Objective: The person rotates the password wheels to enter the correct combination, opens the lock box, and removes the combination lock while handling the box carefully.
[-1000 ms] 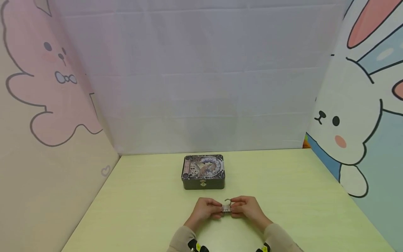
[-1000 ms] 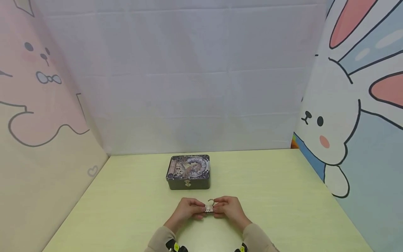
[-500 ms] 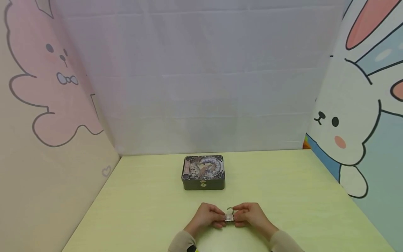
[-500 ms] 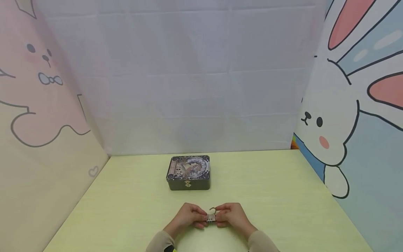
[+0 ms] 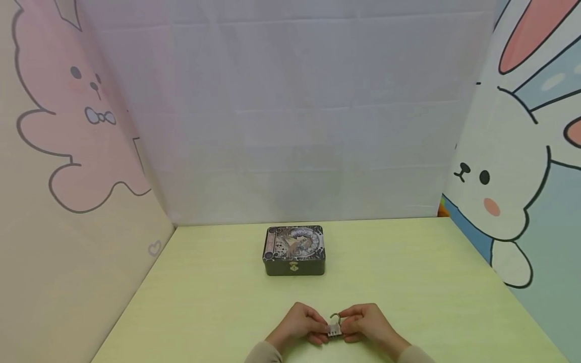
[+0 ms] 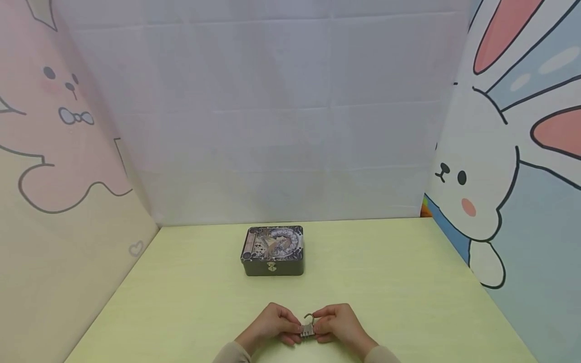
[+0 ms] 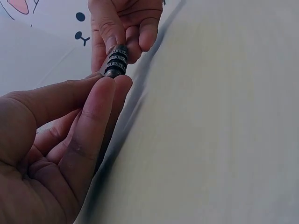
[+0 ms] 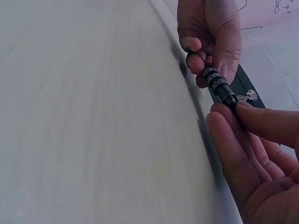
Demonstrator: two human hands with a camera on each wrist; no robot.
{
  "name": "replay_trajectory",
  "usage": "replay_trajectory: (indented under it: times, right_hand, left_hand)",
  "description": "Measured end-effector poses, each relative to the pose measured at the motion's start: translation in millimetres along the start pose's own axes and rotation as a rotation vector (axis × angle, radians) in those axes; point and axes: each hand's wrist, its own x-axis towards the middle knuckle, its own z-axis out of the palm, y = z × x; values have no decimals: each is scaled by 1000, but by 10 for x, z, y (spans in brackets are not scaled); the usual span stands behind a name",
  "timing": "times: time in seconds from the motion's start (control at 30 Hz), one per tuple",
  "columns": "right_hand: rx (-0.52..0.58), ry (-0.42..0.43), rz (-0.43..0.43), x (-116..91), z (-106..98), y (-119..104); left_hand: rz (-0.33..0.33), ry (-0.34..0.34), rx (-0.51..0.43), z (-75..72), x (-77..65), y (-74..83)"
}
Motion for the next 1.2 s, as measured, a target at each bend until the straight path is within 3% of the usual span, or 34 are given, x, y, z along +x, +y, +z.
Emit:
replay_trajectory:
  times: [0.37,0.87,1.2]
  right_hand:
    - [-41,-23,51,-111,-1,26]
    - [-17,-64,129,-242,19,92]
    - [-71,-53,141,-281,50,51]
  left_hand:
    - [-36,-31,27,68,-99,-17]
    - [-72,-74,104,142,-245,24]
    - [-29,-54,200,188,-303,66]
